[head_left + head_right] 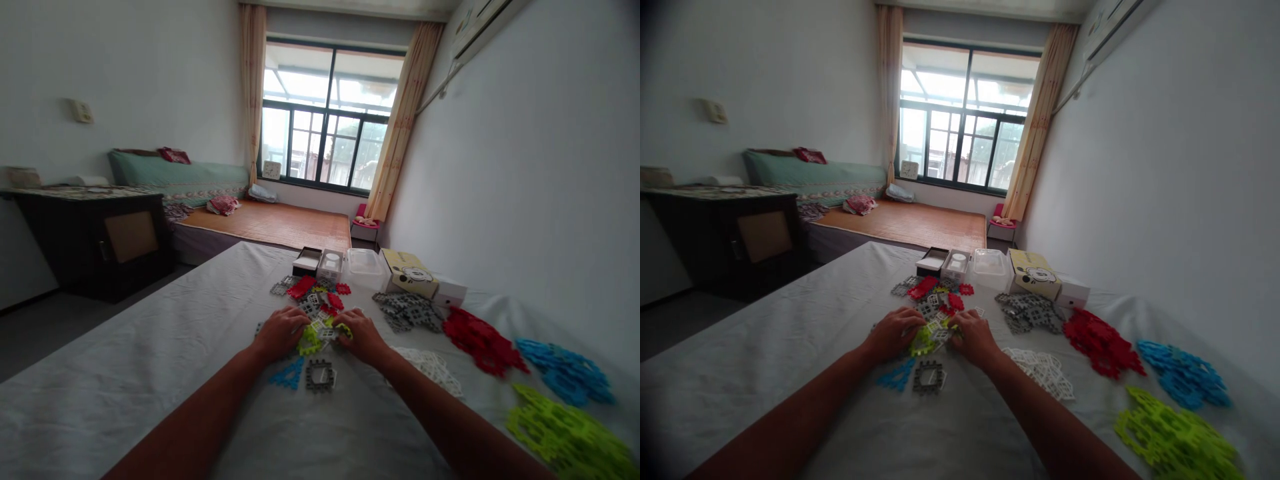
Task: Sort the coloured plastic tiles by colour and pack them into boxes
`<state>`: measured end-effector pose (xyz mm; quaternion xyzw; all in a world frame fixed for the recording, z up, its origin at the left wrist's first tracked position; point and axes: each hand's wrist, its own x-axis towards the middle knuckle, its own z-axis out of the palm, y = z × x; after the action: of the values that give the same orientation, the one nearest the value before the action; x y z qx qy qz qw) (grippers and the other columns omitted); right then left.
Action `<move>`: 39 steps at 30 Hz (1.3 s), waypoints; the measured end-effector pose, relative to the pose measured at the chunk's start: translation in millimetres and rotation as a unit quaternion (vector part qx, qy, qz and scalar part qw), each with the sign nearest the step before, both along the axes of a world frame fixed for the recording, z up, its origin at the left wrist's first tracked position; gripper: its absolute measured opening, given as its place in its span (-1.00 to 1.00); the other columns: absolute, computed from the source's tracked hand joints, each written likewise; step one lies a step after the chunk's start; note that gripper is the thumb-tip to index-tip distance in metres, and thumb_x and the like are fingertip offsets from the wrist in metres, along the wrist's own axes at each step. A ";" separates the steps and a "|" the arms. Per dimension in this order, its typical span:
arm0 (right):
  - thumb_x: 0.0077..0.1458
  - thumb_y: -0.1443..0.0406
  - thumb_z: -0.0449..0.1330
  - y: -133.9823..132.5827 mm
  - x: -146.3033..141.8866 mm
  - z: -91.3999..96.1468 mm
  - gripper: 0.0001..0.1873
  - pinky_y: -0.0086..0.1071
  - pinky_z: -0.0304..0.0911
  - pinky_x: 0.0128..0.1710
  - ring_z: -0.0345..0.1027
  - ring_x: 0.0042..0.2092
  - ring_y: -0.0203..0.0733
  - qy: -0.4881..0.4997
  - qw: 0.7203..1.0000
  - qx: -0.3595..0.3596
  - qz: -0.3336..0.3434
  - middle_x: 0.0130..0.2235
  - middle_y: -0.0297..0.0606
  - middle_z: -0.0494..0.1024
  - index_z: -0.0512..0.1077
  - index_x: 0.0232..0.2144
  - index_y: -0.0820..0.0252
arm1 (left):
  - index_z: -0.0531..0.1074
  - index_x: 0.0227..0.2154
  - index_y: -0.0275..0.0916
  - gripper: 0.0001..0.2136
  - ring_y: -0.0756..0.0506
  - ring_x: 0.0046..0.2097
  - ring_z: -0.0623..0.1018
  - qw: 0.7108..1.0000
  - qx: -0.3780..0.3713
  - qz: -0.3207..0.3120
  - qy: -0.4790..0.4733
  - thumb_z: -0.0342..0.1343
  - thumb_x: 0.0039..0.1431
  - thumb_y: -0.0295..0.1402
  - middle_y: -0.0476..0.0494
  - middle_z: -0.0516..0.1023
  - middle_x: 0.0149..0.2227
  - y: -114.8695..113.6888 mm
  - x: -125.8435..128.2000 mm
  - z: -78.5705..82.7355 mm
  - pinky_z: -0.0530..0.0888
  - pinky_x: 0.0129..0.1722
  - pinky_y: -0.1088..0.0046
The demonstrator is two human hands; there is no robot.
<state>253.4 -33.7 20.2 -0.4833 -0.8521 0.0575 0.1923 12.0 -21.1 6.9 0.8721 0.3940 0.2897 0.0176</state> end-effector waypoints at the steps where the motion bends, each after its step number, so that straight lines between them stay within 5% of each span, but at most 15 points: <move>1: 0.06 0.23 0.19 1.1 0.2 0.7 -0.84 -0.25 0.14 -0.05 0.24 0.00 -0.09 0.000 1.000 0.010 0.004 -0.08 -0.31 0.52 0.47 -0.25 0.02 | 0.51 -0.22 -0.12 -0.80 -0.09 -0.09 0.47 1.000 -0.001 0.001 0.000 0.01 0.19 -0.42 -0.06 0.56 -0.16 0.3 -0.1 -0.5 0.38 -0.04 0.37; 4: 0.17 0.19 0.07 11.3 12.7 7.2 -0.80 -0.32 0.17 -0.09 0.29 -0.04 -0.13 -0.007 0.999 0.044 -0.020 -0.11 -0.27 0.53 0.49 -0.32 0.06 | 0.51 -0.23 -0.12 -0.81 -0.10 -0.09 0.47 1.000 0.001 0.004 -0.001 0.00 0.20 -0.41 -0.06 0.56 -0.16 0.9 0.0 -1.7 0.39 -0.05 0.37; 9: 0.22 0.16 -0.04 44.2 85.9 32.4 -0.65 -0.38 0.20 -0.25 0.41 -0.26 -0.16 -0.015 0.976 0.060 -0.208 -0.34 -0.17 0.55 0.49 -0.38 0.14 | 0.51 -0.24 -0.13 -0.80 -0.09 -0.09 0.48 1.000 0.004 -0.002 -0.009 -0.01 0.21 -0.40 -0.08 0.56 -0.17 1.2 -0.1 -2.6 0.39 -0.05 0.36; 14: 0.13 0.25 0.09 60.3 149.6 48.3 -0.80 -0.22 0.21 -0.19 0.38 -0.12 0.01 -0.129 0.927 0.097 -0.338 -0.16 -0.03 0.51 0.50 -0.32 0.16 | 0.51 -0.24 -0.13 -0.81 -0.10 -0.09 0.48 1.000 0.001 -0.003 -0.003 0.01 0.20 -0.41 -0.08 0.56 -0.16 0.2 0.7 -1.3 0.39 -0.06 0.37; 18: 0.13 0.40 0.04 55.5 129.4 45.7 -0.74 -0.19 0.21 -0.14 0.33 -0.02 0.04 -0.139 0.935 0.097 -0.311 -0.08 0.01 0.47 0.49 -0.20 0.17 | 0.51 -0.24 -0.13 -0.81 -0.09 -0.09 0.48 1.000 -0.001 -0.001 0.003 0.00 0.20 -0.41 -0.06 0.55 -0.16 -0.1 1.3 -0.9 0.39 -0.06 0.37; 22: 0.08 0.23 0.15 29.0 68.2 28.3 -0.75 -0.34 0.25 -0.22 0.42 -0.20 -0.15 -0.062 0.994 -0.018 -0.090 -0.14 -0.20 0.51 0.47 -0.16 0.06 | 0.51 -0.24 -0.13 -0.80 -0.09 -0.09 0.48 1.000 0.001 -0.004 -0.001 0.00 0.20 -0.41 -0.07 0.55 -0.17 0.9 0.7 -2.9 0.39 -0.04 0.37; 24: -0.07 0.05 0.26 10.7 41.6 16.9 -0.59 -0.33 0.28 -0.28 0.42 -0.23 -0.13 -0.023 0.997 -0.069 0.007 -0.13 -0.27 0.50 0.45 -0.13 -0.02 | 0.51 -0.23 -0.13 -0.80 -0.09 -0.09 0.48 1.000 0.000 -0.002 -0.003 -0.01 0.20 -0.41 -0.07 0.55 -0.17 0.8 0.4 -3.6 0.39 -0.04 0.37; 26: -0.22 -0.01 0.33 -5.6 24.2 7.6 -0.41 -0.28 0.29 -0.25 0.39 -0.15 -0.03 -0.004 0.997 -0.067 0.035 -0.08 -0.26 0.48 0.42 -0.08 -0.11 | 0.51 -0.23 -0.13 -0.80 -0.09 -0.09 0.48 1.000 0.000 -0.002 -0.004 0.00 0.19 -0.40 -0.07 0.55 -0.16 0.1 0.4 -3.4 0.39 -0.05 0.37; 30: -0.15 0.13 0.29 -18.3 17.3 3.5 -0.47 -0.23 0.28 -0.13 0.35 -0.08 -0.01 0.004 0.997 -0.058 0.047 -0.08 -0.23 0.47 0.40 -0.04 -0.10 | 0.51 -0.22 -0.11 -0.80 -0.10 -0.09 0.48 1.000 0.000 -0.001 -0.001 0.01 0.19 -0.41 -0.05 0.55 -0.16 -0.9 0.8 -2.1 0.39 -0.05 0.36; 33: -0.11 0.22 0.25 -4.9 37.7 12.3 -0.52 -0.30 0.25 -0.06 0.34 -0.05 -0.07 0.014 0.998 -0.035 0.044 -0.06 -0.27 0.48 0.41 -0.06 -0.06 | 0.51 -0.23 -0.12 -0.80 -0.09 -0.09 0.48 1.000 0.000 -0.002 0.000 -0.01 0.20 -0.40 -0.06 0.55 -0.16 -0.3 0.9 -2.3 0.39 -0.05 0.36; 36: -0.07 0.27 0.19 23.6 81.1 23.0 -0.54 -0.20 0.17 0.03 0.27 0.04 -0.01 0.000 0.997 0.020 -0.076 0.01 -0.16 0.45 0.41 -0.04 0.11 | 0.51 -0.23 -0.13 -0.80 -0.09 -0.08 0.48 1.000 0.002 0.001 0.001 -0.01 0.21 -0.40 -0.06 0.55 -0.15 0.2 1.0 -3.5 0.39 -0.05 0.36; 39: -0.01 0.27 0.16 51.5 131.7 28.4 -0.50 -0.09 0.17 0.02 0.21 0.09 0.10 -0.071 0.965 0.056 -0.248 0.09 -0.05 0.39 0.35 0.03 0.21 | 0.51 -0.22 -0.13 -0.81 -0.10 -0.08 0.48 1.000 0.000 0.003 0.006 0.00 0.20 -0.41 -0.06 0.55 -0.15 -0.1 1.2 -4.2 0.38 -0.05 0.36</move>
<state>385.1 17.8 48.6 -0.6706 -0.7191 -0.0737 0.1666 13.1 -21.2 2.6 0.8727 0.3966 0.2844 0.0138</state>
